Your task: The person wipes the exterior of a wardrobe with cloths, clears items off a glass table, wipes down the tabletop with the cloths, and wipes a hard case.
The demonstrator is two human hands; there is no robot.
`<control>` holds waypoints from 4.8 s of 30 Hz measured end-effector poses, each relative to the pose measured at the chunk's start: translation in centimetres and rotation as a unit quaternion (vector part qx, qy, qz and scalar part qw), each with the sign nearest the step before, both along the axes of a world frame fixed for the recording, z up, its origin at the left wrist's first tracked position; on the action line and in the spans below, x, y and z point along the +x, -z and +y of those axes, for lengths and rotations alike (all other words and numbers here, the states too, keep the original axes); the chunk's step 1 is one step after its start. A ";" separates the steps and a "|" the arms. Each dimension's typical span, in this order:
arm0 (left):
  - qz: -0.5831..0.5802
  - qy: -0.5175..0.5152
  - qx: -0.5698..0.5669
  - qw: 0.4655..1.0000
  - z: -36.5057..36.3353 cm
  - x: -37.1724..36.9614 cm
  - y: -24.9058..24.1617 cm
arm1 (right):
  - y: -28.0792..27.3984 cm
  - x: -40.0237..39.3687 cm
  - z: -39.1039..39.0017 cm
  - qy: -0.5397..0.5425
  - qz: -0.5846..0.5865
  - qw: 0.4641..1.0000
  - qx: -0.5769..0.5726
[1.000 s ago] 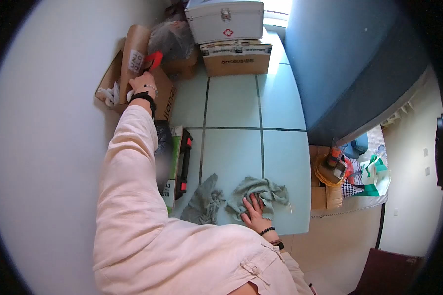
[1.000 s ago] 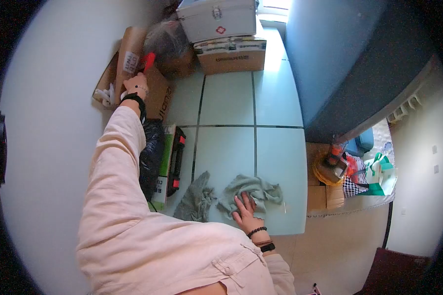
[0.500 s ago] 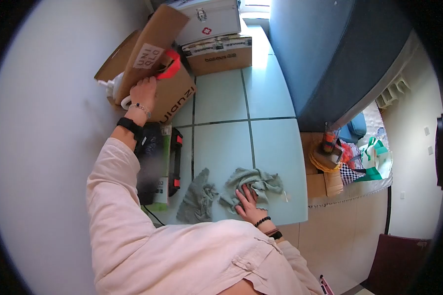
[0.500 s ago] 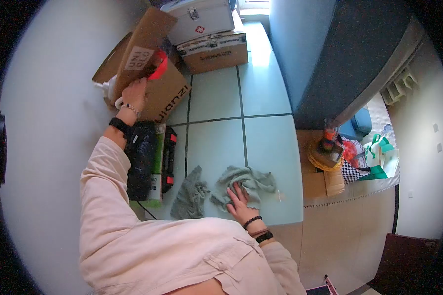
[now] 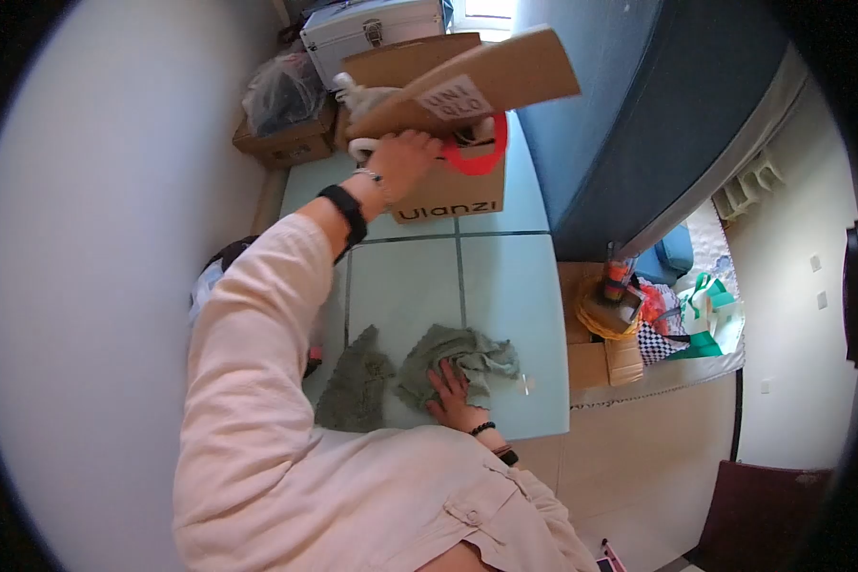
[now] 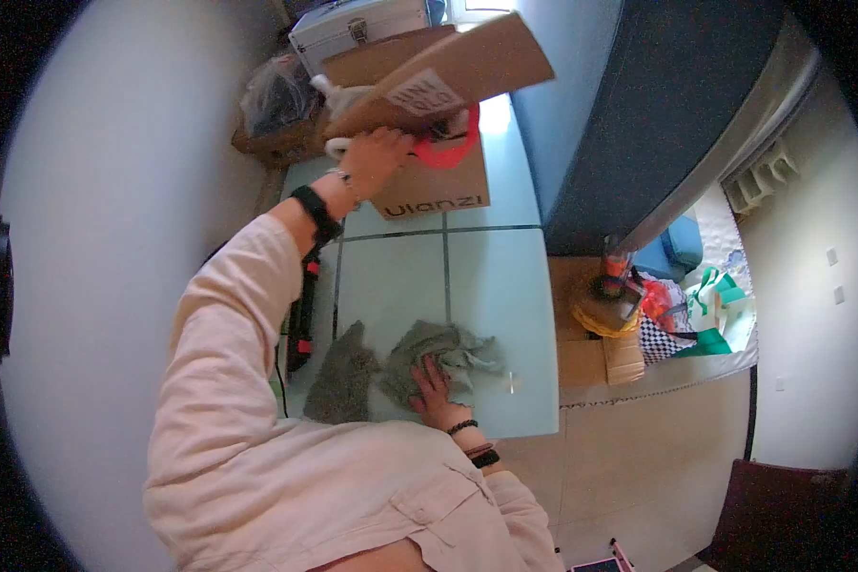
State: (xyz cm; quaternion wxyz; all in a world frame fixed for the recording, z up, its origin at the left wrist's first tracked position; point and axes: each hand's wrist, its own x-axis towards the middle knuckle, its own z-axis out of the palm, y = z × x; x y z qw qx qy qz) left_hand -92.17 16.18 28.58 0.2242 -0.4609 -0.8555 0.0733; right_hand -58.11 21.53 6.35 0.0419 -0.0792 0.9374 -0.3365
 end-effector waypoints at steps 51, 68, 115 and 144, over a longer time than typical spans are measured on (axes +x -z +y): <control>-0.519 -0.243 0.192 0.797 -26.9 29.6 22.3 | -2.8 -56.2 -21.8 -0.342 -0.009 0.910 0.234; -0.549 -0.233 0.161 0.786 -27.5 29.4 21.5 | -1.7 -58.4 -18.9 -0.251 -0.009 0.937 0.242; -0.317 -0.254 0.275 0.871 -24.9 29.9 20.2 | -0.8 -23.9 -4.5 -0.076 0.017 0.963 0.258; -0.196 -0.467 0.081 0.859 -27.5 17.6 1.5 | -2.3 6.4 9.6 0.100 0.113 0.980 0.127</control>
